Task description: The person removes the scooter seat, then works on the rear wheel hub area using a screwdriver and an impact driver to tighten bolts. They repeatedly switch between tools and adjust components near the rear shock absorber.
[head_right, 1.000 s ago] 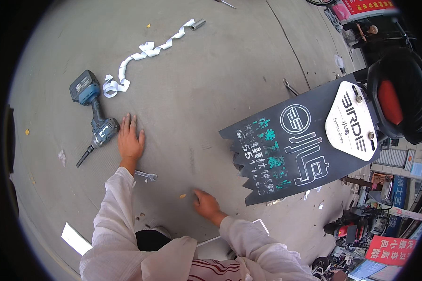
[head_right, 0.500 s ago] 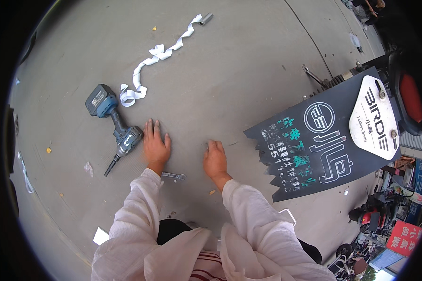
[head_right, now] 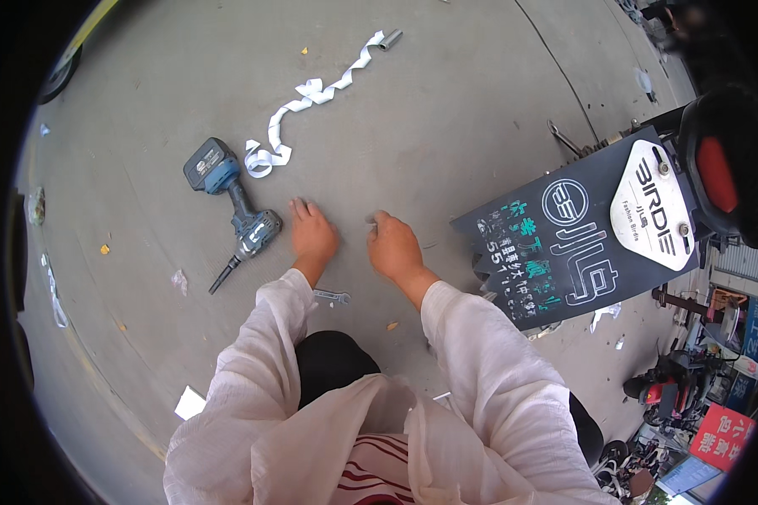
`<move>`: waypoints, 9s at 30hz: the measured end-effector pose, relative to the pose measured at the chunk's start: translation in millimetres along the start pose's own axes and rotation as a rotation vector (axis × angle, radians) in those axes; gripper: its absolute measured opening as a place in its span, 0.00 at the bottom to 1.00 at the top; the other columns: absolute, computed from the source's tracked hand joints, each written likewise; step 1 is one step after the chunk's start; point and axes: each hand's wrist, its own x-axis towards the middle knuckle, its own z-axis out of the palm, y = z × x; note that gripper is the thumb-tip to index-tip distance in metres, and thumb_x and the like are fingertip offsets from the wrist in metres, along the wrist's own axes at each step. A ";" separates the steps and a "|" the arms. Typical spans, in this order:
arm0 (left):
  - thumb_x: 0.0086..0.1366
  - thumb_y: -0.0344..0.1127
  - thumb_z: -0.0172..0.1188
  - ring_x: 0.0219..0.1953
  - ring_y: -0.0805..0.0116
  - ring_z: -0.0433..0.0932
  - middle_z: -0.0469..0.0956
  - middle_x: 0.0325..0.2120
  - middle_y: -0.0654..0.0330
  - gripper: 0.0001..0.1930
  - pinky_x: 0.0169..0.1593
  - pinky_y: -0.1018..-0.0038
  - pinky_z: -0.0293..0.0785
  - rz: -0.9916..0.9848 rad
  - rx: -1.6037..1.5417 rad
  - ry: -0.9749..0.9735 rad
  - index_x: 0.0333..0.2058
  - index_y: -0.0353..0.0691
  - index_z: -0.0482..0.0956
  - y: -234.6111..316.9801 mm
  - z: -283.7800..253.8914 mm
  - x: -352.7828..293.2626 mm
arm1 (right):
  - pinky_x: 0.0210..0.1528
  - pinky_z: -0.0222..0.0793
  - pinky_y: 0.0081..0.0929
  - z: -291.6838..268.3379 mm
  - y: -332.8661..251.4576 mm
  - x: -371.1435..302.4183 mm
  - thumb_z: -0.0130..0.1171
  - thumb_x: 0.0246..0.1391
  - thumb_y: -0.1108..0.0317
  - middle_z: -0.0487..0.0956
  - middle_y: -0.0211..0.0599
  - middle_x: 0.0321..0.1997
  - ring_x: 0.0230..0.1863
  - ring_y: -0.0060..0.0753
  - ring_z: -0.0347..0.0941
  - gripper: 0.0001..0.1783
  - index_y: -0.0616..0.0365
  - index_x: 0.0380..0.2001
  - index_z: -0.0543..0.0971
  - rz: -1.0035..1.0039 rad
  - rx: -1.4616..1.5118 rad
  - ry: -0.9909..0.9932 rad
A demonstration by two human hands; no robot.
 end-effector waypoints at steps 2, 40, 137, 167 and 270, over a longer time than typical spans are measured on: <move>0.59 0.44 0.56 0.69 0.49 0.47 0.52 0.65 0.46 0.33 0.69 0.59 0.47 0.071 -0.287 0.130 0.61 0.36 0.61 16.8 -53.1 32.6 | 0.48 0.70 0.41 -21.7 -16.2 36.1 0.49 0.54 0.69 0.80 0.52 0.37 0.45 0.53 0.75 0.12 0.63 0.37 0.79 -0.004 0.052 0.060; 0.58 0.53 0.51 0.70 0.44 0.41 0.45 0.68 0.46 0.40 0.68 0.51 0.37 -0.348 0.034 0.373 0.68 0.47 0.50 -27.0 -66.4 224.3 | 0.55 0.70 0.38 -199.9 -16.9 682.8 0.61 0.51 0.51 0.67 0.48 0.61 0.57 0.45 0.70 0.36 0.53 0.60 0.65 0.145 -0.746 0.130; 0.69 0.31 0.49 0.58 0.55 0.70 0.71 0.53 0.49 0.15 0.61 0.60 0.70 -0.073 -1.689 -0.574 0.53 0.34 0.68 433.2 -0.1 -345.6 | 0.43 0.73 0.34 -203.5 462.4 -360.8 0.58 0.49 0.74 0.78 0.47 0.45 0.41 0.45 0.78 0.26 0.55 0.54 0.72 -0.345 0.844 0.453; 0.68 0.33 0.49 0.34 0.66 0.79 0.77 0.34 0.56 0.17 0.37 0.72 0.80 0.187 -0.976 -0.161 0.53 0.33 0.68 451.5 11.2 -331.4 | 0.41 0.69 0.24 -194.9 423.2 -324.6 0.56 0.58 0.64 0.80 0.39 0.36 0.36 0.24 0.73 0.20 0.61 0.52 0.74 -0.078 1.120 0.403; 0.67 0.62 0.35 0.59 0.51 0.67 0.68 0.58 0.54 0.33 0.63 0.51 0.62 0.272 -1.865 -0.149 0.58 0.43 0.67 324.3 -26.0 -186.9 | 0.27 0.71 0.33 -276.2 422.6 -284.0 0.63 0.46 0.59 0.77 0.47 0.29 0.25 0.37 0.76 0.24 0.72 0.37 0.73 0.363 1.083 -0.024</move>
